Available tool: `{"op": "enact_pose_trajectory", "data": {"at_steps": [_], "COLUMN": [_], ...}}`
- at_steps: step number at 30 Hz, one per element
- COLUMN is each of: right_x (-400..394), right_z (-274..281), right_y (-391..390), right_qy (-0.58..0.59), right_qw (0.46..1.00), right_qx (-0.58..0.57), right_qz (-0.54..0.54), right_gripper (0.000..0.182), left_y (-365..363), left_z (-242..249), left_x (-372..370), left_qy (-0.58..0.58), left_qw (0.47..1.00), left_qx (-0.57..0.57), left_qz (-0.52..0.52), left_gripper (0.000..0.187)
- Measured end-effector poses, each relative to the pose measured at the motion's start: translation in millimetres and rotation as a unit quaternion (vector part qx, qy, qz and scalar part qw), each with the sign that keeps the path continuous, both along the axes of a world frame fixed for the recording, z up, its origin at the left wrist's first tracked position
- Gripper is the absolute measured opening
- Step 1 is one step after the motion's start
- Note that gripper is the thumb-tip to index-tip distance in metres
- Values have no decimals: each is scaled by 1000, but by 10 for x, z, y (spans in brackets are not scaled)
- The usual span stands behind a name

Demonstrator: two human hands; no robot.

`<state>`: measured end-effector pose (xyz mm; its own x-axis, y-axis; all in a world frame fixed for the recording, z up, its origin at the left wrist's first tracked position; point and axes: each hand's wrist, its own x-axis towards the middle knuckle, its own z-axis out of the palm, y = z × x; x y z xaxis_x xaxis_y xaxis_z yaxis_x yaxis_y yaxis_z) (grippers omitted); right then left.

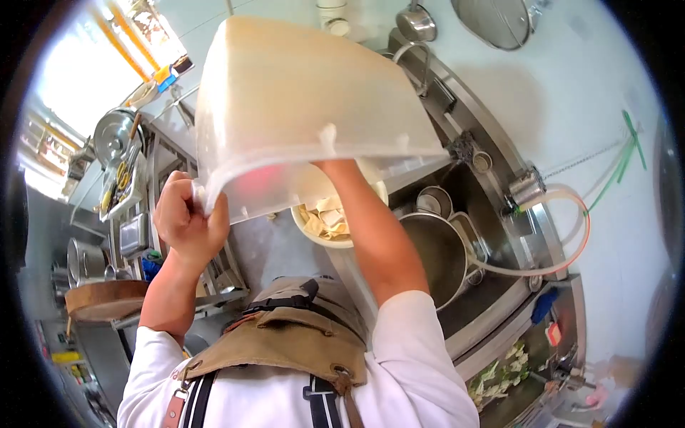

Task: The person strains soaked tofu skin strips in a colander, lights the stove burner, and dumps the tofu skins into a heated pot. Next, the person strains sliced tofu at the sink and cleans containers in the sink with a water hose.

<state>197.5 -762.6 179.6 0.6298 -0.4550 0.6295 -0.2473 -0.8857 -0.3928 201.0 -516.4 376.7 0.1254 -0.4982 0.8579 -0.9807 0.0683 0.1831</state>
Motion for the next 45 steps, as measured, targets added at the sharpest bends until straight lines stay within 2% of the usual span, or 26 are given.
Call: {"op": "enact_pose_trajectory", "data": {"at_steps": [3, 6, 8, 10, 13, 14, 16, 17, 20, 22, 24, 25, 28, 29, 30, 32, 34, 35, 36, 38, 40, 43, 45], "right_x": [-295, -693, -1034, -1256, -1525, -1529, -1684, -1715, -1889, -1981, -2033, -2038, -1757, -1606, -1425, -1110, -869, -718, -521, -106, 394, 1251, 1886], "right_z": [181, 309, 236, -201, -516, -347, -482, -461, -519, -619, -693, -685, -463, -269, 270, 496, 878, 1037, 1151, 1315, 1131, 877, 670], "right_y": [131, 375, 606, 636, 484, 454, 71, -81, -420, -538, -633, -684, -769, -732, -399, -483, -346, -220, -81, 142, 127, 289, 426], "right_qy": [67, 170, 117, 134, 76, -2, -169, -194, -189, -186, -187, -185, -214, -218, -184, -223, -128, -74, -20, 91, 176, 246, 289], "right_qw": [990, 968, 959, 973, 952, 888, 877, 864, 845, 834, 827, 828, 844, 859, 889, 907, 851, 811, 819, 829, 812, 808, 811], "right_qx": [101, 170, 247, 182, 296, 449, 450, 463, 499, 518, 526, 525, 491, 463, 419, 350, 476, 532, 523, 497, 510, 494, 472], "right_qz": [74, 78, 72, 49, -27, -101, 21, 30, -19, -47, -68, -71, -16, 9, -29, 76, 182, 234, 236, 237, 225, 205, 189], "right_gripper": [24, 24, 26, 30, 40, 48, 36, 35, 32, 31, 29, 28, 27, 26, 26, 25, 19, 16, 16, 17, 14, 15, 18], "left_y": [28, 35, 46, 96, 53, 43, 104, 169, 362, 483, 357, 333, 374, 411, 464, 633, 911, 1049, 1181, 1467, 1635, 1928, 2013], "left_z": [-61, -120, -124, -163, -193, -151, -83, -125, -70, -204, -460, -518, -546, -422, -364, -317, -506, -527, -576, -907, -1286, -2095, -2333], "left_x": [60, 170, 261, 308, 431, 473, 457, 415, 79, -27, 164, 179, 159, 248, 312, 552, 984, 1130, 1317, 1775, 2246, 2931, 3161], "left_qy": [4, -3, -40, -56, -98, -116, -151, -183, -194, -243, -224, -207, -41, 11, 114, 300, 436, 508, 570, 619, 682, 674, 681], "left_qw": [1000, 999, 998, 998, 994, 991, 986, 980, 964, 954, 962, 967, 997, 995, 983, 931, 879, 836, 797, 757, 693, 686, 644], "left_qx": [-18, -29, -40, -25, -41, -53, -59, -40, -23, -20, -18, -18, -60, -98, -119, -117, -114, -130, -155, -103, -88, 33, 74], "left_qz": [-7, -12, -21, -26, -24, -36, -45, -69, -181, -174, -155, -146, -39, 20, 78, 171, 158, 160, 127, 185, 216, 273, 340], "left_gripper": [26, 25, 25, 27, 25, 23, 19, 16, 14, 22, 21, 21, 14, 18, 19, 20, 12, 12, 13, 11, 17, 34, 51]}}
